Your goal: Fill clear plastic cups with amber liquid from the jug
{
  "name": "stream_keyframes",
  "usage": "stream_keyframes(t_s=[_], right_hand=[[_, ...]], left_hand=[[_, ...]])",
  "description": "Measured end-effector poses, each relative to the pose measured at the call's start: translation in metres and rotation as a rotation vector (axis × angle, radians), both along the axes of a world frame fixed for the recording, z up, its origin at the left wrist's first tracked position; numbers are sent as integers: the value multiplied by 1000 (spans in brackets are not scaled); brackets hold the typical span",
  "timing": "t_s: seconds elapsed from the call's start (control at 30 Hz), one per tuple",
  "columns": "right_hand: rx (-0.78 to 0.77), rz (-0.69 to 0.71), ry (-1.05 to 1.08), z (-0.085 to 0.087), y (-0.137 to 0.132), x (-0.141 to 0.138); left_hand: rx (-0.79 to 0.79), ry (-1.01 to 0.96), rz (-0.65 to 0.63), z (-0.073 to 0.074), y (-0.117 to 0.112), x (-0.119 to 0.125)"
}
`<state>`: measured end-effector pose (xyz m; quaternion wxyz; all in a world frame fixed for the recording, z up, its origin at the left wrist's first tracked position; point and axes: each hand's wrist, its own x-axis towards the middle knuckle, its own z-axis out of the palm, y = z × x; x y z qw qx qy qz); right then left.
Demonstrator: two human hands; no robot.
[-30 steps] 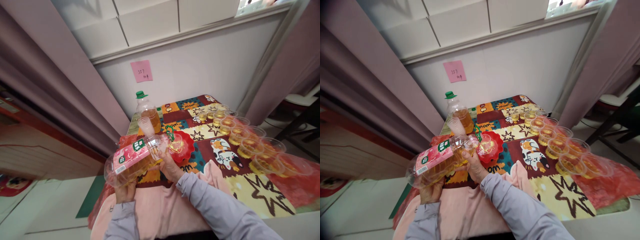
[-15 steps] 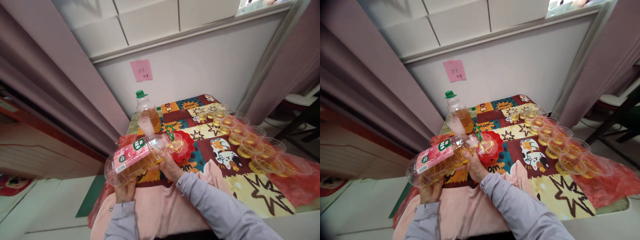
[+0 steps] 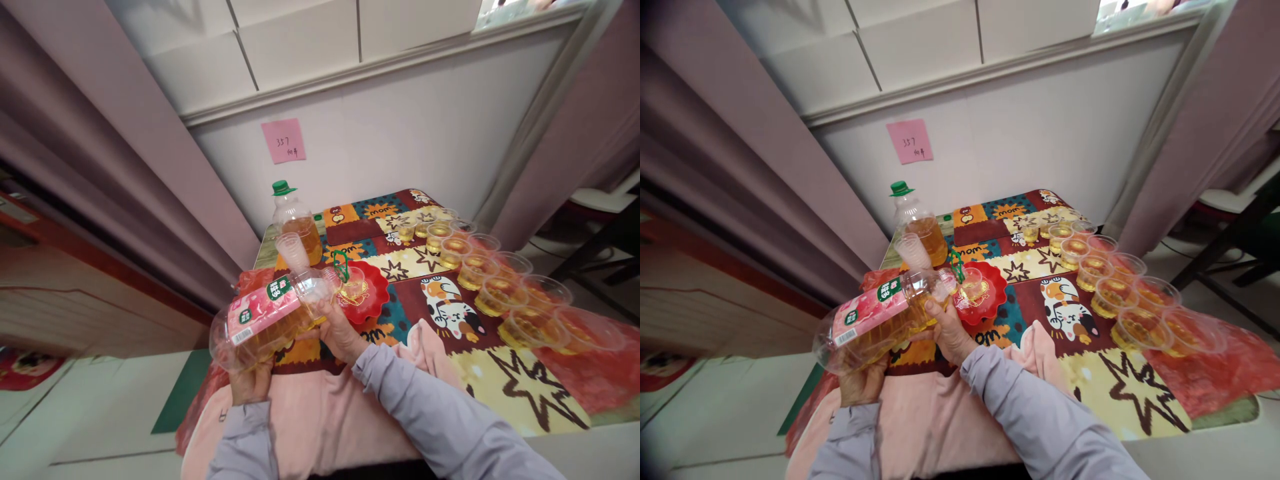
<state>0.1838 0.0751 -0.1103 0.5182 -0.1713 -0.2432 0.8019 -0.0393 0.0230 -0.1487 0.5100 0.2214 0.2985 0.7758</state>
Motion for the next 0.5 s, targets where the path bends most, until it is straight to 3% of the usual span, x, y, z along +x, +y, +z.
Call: stream_keyframes(t_s=[0.5], right_hand=[[-9, -7, 7, 0, 0, 1]], left_hand=[[-52, -62, -7, 9, -2, 7]])
